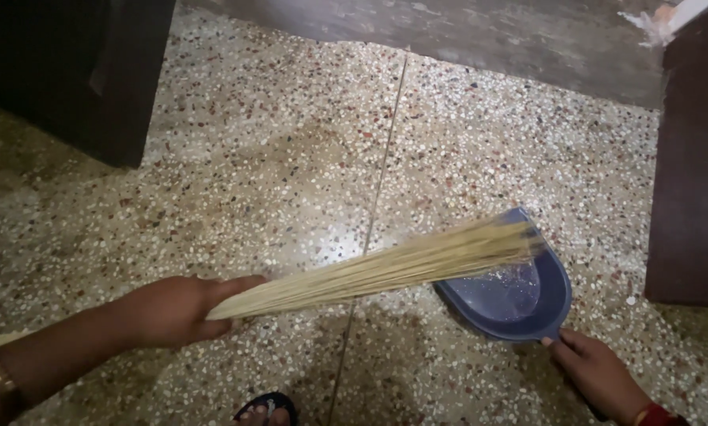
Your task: Sweeping the floor with a broom and collecting dust in a dustpan.
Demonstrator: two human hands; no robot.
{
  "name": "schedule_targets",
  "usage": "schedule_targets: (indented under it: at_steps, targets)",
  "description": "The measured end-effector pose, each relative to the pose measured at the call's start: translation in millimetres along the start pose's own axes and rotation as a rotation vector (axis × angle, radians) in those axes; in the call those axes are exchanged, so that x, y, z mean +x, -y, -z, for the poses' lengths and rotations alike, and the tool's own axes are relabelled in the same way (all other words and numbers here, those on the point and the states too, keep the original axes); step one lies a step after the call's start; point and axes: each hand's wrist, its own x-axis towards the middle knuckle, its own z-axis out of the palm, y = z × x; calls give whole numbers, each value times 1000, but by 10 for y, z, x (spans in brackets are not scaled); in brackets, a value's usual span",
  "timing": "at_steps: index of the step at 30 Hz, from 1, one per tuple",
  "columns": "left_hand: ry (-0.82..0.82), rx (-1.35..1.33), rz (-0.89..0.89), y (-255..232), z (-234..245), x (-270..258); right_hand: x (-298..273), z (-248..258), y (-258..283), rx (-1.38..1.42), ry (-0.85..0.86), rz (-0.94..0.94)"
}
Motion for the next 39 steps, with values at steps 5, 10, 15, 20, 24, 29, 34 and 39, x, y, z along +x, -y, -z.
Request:
schedule_targets:
  at_steps: [5, 10, 15, 20, 24, 29, 34, 39]
  targets:
    - [-5, -159, 193, -335, 248, -177, -48, 24, 152, 54, 32, -149]
    - [-98, -341, 330, -432, 277, -117, 2, 8, 47, 58, 22, -49]
    - [-16, 8, 184, -272, 84, 32, 47, 5, -60, 58, 41, -98]
    - [-119, -89, -49, -74, -128, -36, -96, -19, 90, -52, -31, -124]
    - [-157, -219, 187, 25, -112, -218, 83, -233, -457, 243, 33, -87]
    - [-347, -324, 466, 430, -224, -160, -52, -382, -131, 80, 83, -115]
    - [-250, -354, 507, 244, -206, -194, -167, -303, 520, 48, 127, -130]
    - [-110, -425, 511, 212, -570, -262, -250, -313, 914, 39, 107, -138]
